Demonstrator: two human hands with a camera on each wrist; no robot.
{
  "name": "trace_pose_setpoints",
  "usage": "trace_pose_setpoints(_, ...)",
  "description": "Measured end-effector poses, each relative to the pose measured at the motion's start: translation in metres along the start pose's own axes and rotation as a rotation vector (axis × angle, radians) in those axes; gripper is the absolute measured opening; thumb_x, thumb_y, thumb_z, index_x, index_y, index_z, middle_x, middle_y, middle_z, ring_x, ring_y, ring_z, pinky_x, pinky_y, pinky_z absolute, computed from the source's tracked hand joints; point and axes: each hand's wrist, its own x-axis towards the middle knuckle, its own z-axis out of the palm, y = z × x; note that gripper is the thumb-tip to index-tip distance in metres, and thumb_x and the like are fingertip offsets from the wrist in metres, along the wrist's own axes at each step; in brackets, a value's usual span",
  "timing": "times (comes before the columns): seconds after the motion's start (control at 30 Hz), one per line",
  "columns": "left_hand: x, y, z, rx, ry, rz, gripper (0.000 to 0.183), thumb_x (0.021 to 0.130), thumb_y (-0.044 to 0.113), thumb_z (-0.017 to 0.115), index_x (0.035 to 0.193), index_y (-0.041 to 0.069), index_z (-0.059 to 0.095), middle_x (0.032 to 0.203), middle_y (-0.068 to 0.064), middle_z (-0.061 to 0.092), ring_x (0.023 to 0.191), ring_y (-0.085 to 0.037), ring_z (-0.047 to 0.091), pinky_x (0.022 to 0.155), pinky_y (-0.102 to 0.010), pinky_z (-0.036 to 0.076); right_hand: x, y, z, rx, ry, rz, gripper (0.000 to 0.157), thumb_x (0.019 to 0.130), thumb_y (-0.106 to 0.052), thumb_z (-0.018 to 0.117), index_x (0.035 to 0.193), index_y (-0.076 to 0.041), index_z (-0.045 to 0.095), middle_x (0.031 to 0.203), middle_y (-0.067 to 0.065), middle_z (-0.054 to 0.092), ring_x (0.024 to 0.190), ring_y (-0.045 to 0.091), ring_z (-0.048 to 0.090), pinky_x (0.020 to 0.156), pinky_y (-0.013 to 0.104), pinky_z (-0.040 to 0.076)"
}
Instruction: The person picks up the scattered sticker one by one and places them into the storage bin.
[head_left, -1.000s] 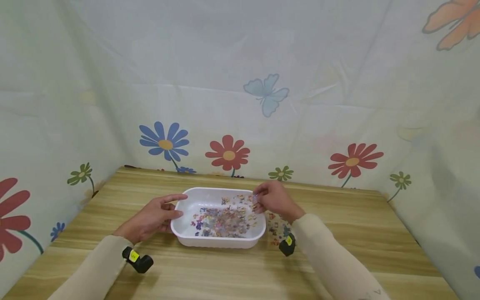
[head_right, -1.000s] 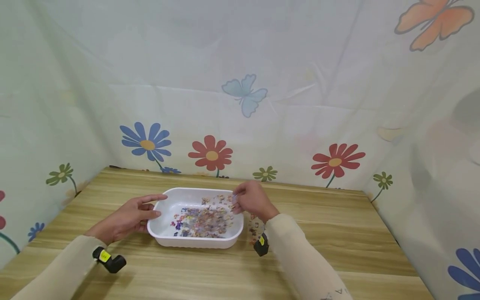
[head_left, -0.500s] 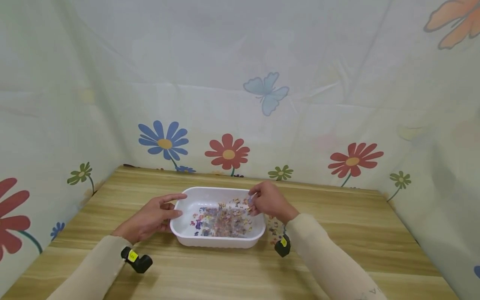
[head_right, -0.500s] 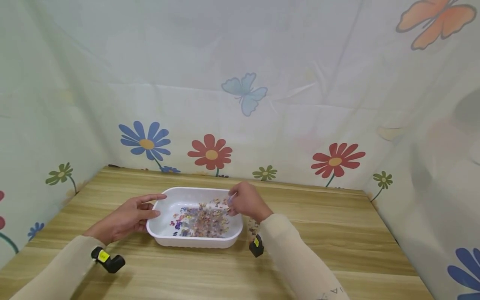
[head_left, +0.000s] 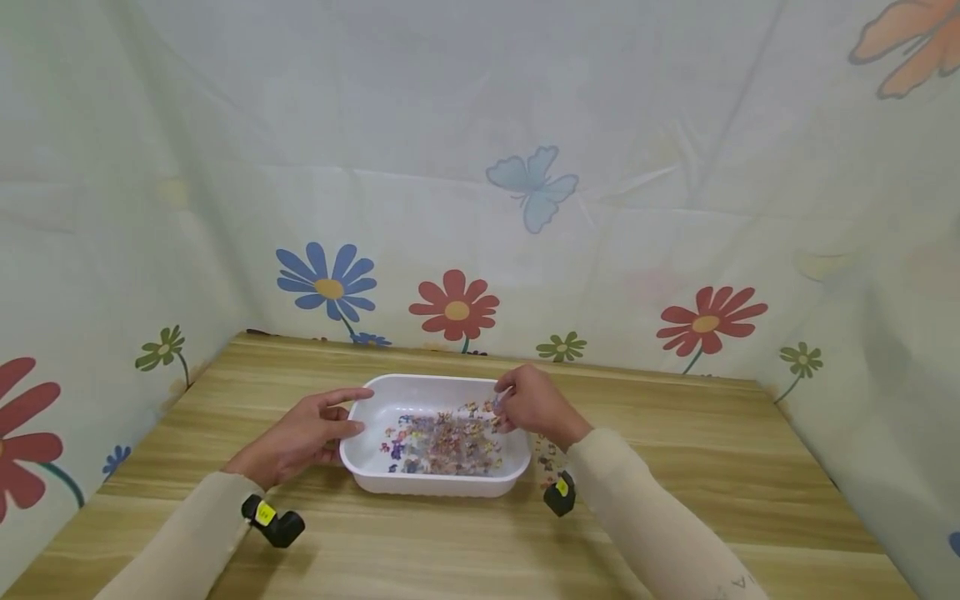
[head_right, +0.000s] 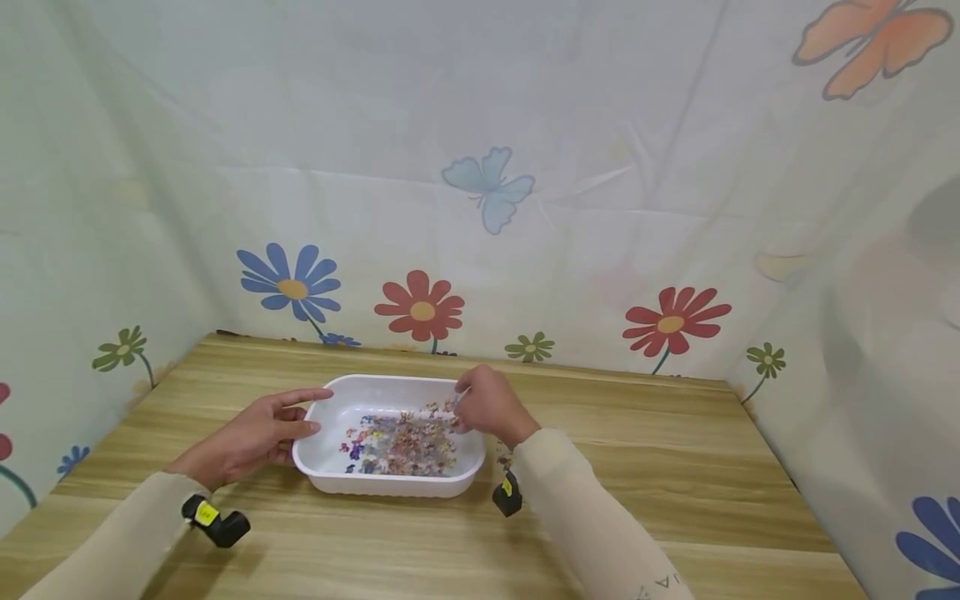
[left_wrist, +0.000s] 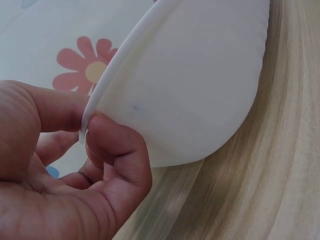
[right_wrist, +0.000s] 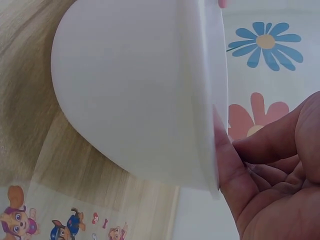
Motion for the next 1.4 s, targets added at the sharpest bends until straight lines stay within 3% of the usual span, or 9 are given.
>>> trace_pose_setpoints(0.37, -0.001, 0.001, 0.001, 0.010, 0.015, -0.007, 0.062, 0.101, 0.010, 0.067, 0.159, 0.018, 0.044, 0.137, -0.022, 0.050, 0.102, -0.030, 0.067, 0.080, -0.039, 0.063, 0.003, -0.003, 0.002, -0.074, 0.001, 0.011, 0.039, 0.090, 0.006, 0.069, 0.128, 0.011, 0.065, 0.098, 0.020, 0.075, 0.070, 0.016, 0.073, 0.064, 0.026, 0.062)
trace_pose_setpoints(0.7, -0.003, 0.001, 0.002, 0.002, 0.003, 0.004, 0.064, 0.101, 0.008, 0.065, 0.160, 0.016, 0.042, 0.138, -0.023, 0.049, 0.103, -0.030, 0.066, 0.079, -0.040, 0.064, 0.001, -0.005, 0.001, -0.073, 0.004, 0.034, 0.038, 0.092, 0.004, 0.069, 0.129, 0.010, 0.065, 0.102, 0.021, 0.074, 0.073, 0.016, 0.073, 0.067, 0.026, 0.062)
trace_pose_setpoints(0.83, -0.002, 0.000, 0.002, 0.007, -0.002, 0.008, 0.064, 0.102, 0.009, 0.065, 0.160, 0.016, 0.042, 0.137, -0.022, 0.050, 0.102, -0.029, 0.067, 0.079, -0.040, 0.064, 0.000, -0.002, 0.001, -0.033, -0.002, 0.021, 0.034, 0.094, 0.003, 0.067, 0.127, 0.009, 0.066, 0.104, 0.024, 0.074, 0.074, 0.017, 0.072, 0.067, 0.026, 0.062)
trace_pose_setpoints(1.13, 0.001, -0.003, 0.000, 0.014, -0.006, 0.022, 0.063, 0.102, 0.009, 0.064, 0.160, 0.016, 0.041, 0.135, -0.022, 0.052, 0.094, -0.026, 0.068, 0.076, -0.038, 0.063, -0.006, 0.006, -0.009, 0.194, -0.026, -0.058, 0.022, 0.094, 0.008, 0.063, 0.116, 0.008, 0.069, 0.108, 0.026, 0.069, 0.085, 0.025, 0.073, 0.074, 0.035, 0.065)
trace_pose_setpoints(1.4, 0.000, -0.003, 0.001, 0.026, 0.000, 0.013, 0.064, 0.102, 0.010, 0.065, 0.161, 0.016, 0.041, 0.138, -0.023, 0.051, 0.097, -0.027, 0.068, 0.078, -0.038, 0.063, -0.014, 0.015, -0.025, 0.230, -0.033, -0.047, 0.024, 0.094, 0.006, 0.066, 0.118, 0.003, 0.069, 0.110, 0.024, 0.068, 0.092, 0.031, 0.072, 0.077, 0.036, 0.065)
